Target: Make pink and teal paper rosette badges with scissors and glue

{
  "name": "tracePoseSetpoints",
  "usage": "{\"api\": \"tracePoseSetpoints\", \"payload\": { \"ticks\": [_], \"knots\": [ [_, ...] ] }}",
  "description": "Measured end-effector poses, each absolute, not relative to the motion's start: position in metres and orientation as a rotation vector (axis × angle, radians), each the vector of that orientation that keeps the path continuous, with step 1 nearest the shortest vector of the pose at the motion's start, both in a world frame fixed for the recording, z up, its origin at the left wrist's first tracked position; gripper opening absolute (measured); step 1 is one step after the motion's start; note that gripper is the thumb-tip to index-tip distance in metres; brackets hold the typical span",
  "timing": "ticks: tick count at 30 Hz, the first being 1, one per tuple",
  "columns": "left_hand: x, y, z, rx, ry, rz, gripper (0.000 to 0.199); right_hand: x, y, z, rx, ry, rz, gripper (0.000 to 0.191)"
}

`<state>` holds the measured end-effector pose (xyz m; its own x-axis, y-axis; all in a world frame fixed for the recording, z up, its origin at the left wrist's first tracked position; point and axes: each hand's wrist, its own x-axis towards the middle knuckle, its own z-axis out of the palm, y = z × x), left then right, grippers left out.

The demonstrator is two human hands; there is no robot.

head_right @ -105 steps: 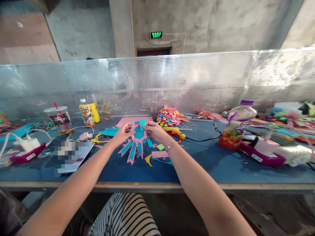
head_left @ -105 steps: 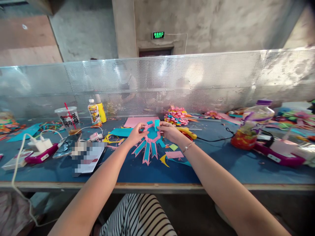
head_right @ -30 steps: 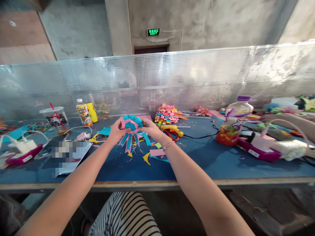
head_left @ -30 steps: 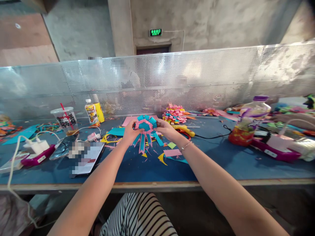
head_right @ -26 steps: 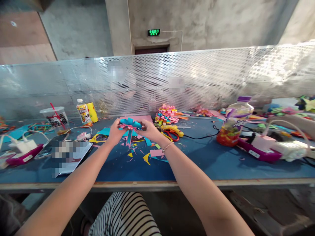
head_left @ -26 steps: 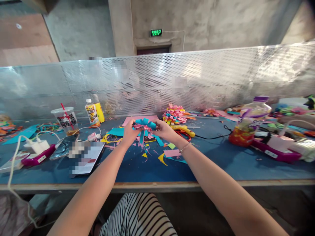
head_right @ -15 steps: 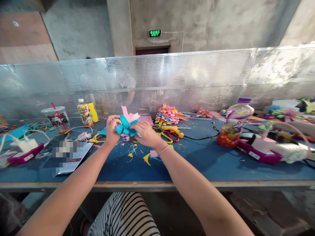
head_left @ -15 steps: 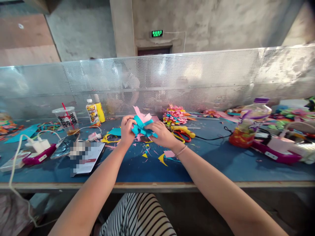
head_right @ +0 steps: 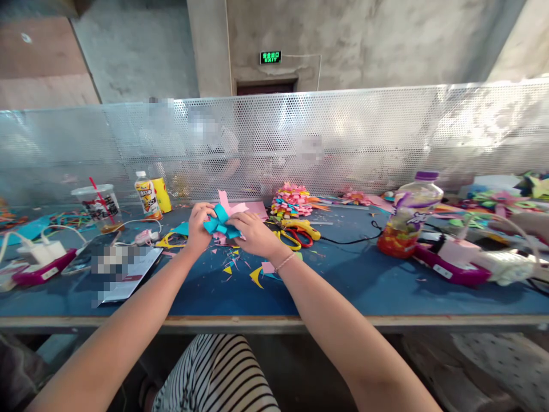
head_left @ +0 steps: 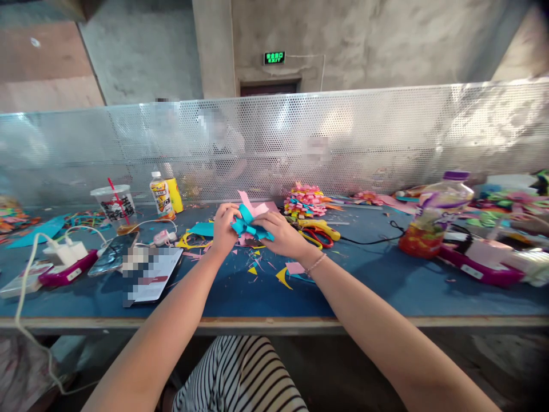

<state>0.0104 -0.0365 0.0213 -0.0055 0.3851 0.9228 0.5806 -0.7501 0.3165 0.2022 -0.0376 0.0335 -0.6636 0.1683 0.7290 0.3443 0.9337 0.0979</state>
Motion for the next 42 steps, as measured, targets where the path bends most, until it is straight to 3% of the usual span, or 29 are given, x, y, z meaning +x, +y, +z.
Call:
{"api": "tracePoseSetpoints", "payload": {
  "ticks": [5, 8, 14, 26, 36, 38, 42],
  "knots": [
    [0.012, -0.028, 0.017, -2.205, -1.223, -1.964, 0.014, 0.202, -0.034, 0.032, -0.465, -2.239, -0.098, 0.041],
    [0.015, -0.024, 0.015, -2.341, -1.395, -2.094, 0.015, 0.204, -0.033, 0.034, -0.556, -2.105, 0.205, 0.052],
    [0.02, -0.022, 0.019, -2.262, -1.466, -2.471, 0.03, 0.203, -0.028, 0.038, -0.452, -1.855, 0.817, 0.052],
    [0.021, -0.032, 0.025, -2.316, -1.314, -2.606, 0.033, 0.202, -0.023, 0.038, -0.479, -1.429, 1.293, 0.026],
    [0.017, -0.024, 0.021, -2.316, -1.499, -2.891, 0.041, 0.222, -0.019, 0.048, -0.551, -1.599, 1.237, 0.03],
    [0.014, -0.024, 0.023, -2.307, -1.491, -2.962, 0.04, 0.235, -0.011, 0.05, -0.675, -1.717, 1.006, 0.028],
    [0.009, -0.025, 0.029, -2.418, -1.553, -3.042, 0.032, 0.267, 0.013, 0.044, -1.245, -1.894, 0.116, 0.026]
  ]
}}
